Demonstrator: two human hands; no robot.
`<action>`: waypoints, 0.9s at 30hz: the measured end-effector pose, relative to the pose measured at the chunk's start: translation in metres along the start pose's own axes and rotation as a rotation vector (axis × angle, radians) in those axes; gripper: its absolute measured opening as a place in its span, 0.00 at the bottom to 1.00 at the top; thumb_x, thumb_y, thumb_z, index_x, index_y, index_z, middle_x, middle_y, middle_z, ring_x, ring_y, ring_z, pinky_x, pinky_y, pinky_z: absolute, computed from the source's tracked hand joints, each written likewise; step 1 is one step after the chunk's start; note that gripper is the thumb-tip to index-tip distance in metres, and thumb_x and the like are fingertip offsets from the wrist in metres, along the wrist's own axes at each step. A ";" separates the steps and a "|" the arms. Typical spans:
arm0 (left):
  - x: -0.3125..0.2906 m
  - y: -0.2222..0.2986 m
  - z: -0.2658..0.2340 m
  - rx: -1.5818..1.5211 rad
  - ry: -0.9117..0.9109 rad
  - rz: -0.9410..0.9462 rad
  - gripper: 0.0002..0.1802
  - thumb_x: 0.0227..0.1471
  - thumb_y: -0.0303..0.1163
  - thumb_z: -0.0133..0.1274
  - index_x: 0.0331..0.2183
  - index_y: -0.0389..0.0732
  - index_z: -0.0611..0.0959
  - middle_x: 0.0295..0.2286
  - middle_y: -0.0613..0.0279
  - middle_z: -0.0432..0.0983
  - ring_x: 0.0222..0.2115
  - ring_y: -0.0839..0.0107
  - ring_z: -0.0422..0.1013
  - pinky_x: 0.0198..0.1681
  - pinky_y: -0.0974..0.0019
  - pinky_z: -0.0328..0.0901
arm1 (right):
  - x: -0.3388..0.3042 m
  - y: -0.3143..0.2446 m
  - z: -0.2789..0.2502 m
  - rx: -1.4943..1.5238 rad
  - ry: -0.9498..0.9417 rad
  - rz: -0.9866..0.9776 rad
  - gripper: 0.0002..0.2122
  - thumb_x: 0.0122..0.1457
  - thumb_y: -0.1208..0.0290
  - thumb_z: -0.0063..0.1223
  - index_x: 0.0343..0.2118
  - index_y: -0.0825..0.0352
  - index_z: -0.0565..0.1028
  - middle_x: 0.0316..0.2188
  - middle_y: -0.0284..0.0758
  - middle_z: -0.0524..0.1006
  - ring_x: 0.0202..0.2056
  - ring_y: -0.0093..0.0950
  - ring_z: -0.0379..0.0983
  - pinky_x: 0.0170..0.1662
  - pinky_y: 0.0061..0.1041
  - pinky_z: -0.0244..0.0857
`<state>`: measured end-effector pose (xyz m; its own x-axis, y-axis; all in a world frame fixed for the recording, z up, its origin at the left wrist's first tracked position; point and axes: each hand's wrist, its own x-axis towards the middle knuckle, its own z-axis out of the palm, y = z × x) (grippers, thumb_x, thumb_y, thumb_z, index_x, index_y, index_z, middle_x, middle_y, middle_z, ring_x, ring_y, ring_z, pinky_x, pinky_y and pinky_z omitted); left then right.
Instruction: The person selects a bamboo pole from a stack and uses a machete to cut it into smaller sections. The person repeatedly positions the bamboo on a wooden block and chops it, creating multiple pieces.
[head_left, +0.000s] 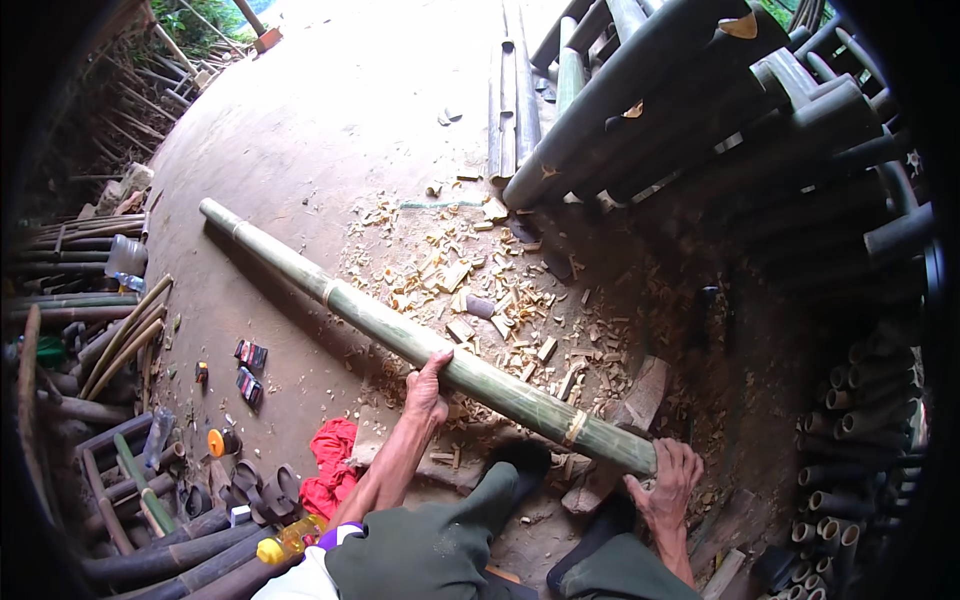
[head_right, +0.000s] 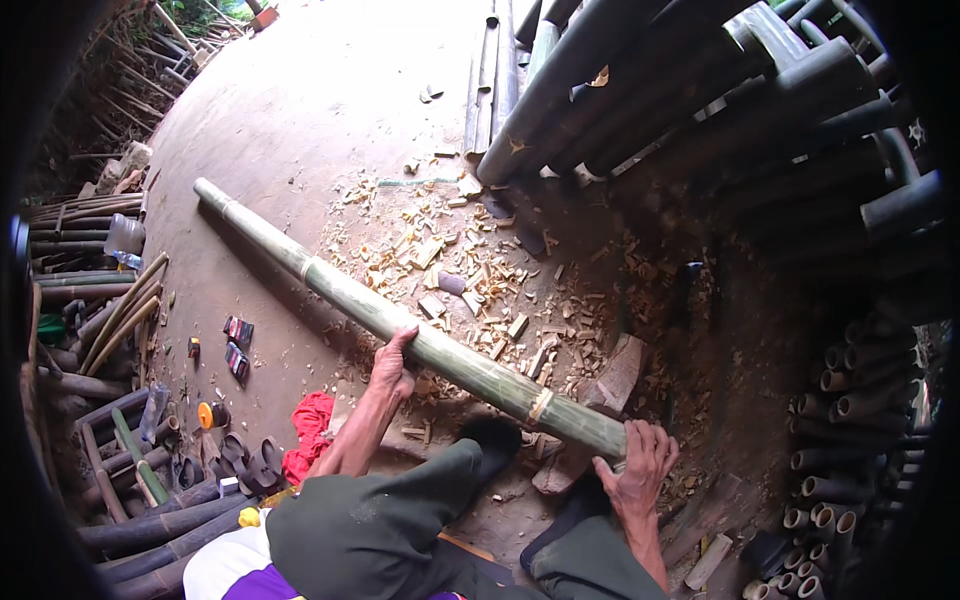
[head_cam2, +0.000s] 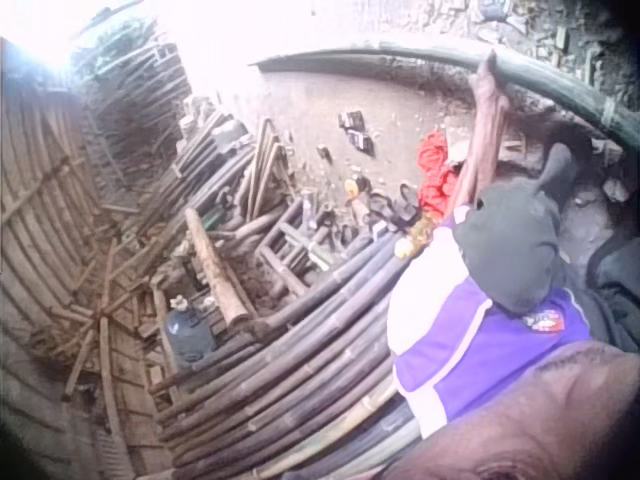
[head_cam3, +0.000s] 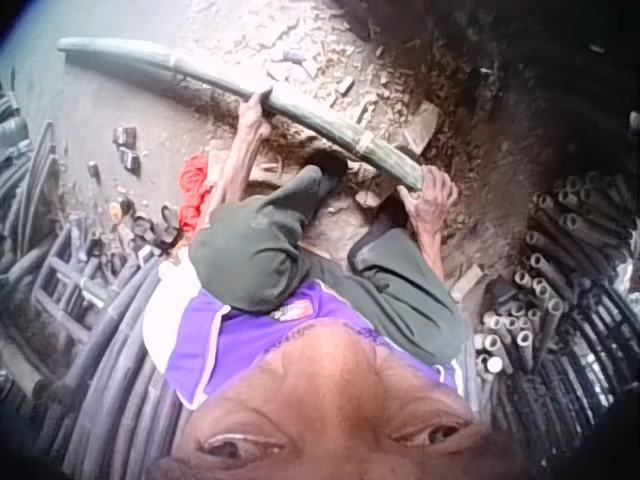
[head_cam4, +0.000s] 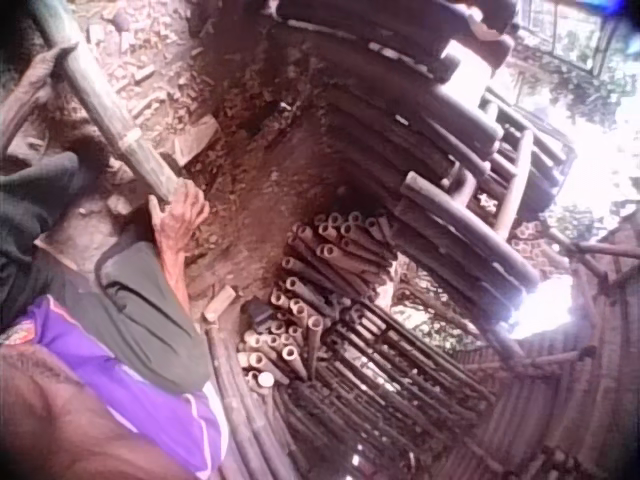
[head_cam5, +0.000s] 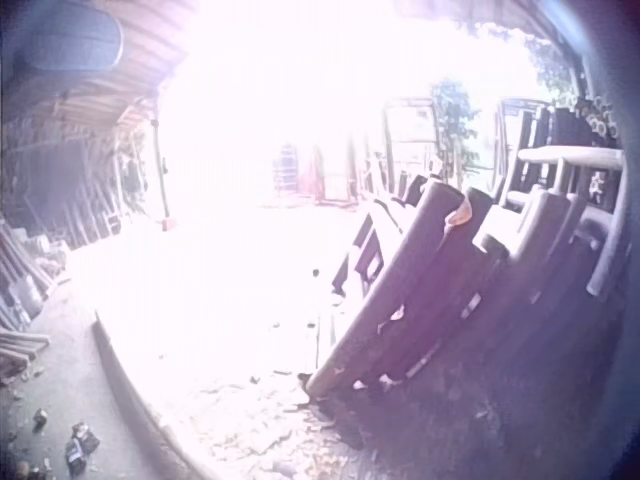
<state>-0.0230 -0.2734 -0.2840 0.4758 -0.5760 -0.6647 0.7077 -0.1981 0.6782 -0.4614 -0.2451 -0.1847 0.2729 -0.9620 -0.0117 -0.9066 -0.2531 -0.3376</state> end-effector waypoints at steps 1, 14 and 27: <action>-0.001 0.005 0.006 0.023 -0.015 0.018 0.23 0.52 0.35 0.73 0.46 0.37 0.84 0.40 0.62 0.82 0.41 0.67 0.80 0.49 0.57 0.76 | -0.005 -0.001 -0.003 0.000 -0.007 -0.010 0.38 0.37 0.60 0.78 0.55 0.69 0.76 0.55 0.39 0.75 0.59 0.42 0.66 0.67 0.51 0.50; 0.055 0.104 0.089 0.545 -0.437 0.432 0.62 0.46 0.53 0.74 0.67 0.26 0.61 0.56 0.37 0.73 0.53 0.54 0.74 0.58 0.50 0.70 | 0.055 -0.101 0.039 0.887 -0.507 0.297 0.29 0.53 0.53 0.74 0.48 0.72 0.77 0.42 0.45 0.83 0.47 0.34 0.80 0.52 0.35 0.71; -0.020 0.021 0.027 1.375 -0.176 0.763 0.45 0.39 0.32 0.78 0.57 0.35 0.73 0.39 0.48 0.83 0.43 0.57 0.81 0.45 0.54 0.77 | 0.062 -0.115 0.030 1.174 -0.699 -0.052 0.27 0.63 0.61 0.68 0.62 0.66 0.74 0.57 0.41 0.74 0.52 0.33 0.78 0.58 0.33 0.71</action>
<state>-0.0323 -0.2877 -0.2477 0.3505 -0.9338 -0.0717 -0.7007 -0.3122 0.6415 -0.3312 -0.2725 -0.1746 0.7198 -0.6133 -0.3253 -0.1821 0.2853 -0.9410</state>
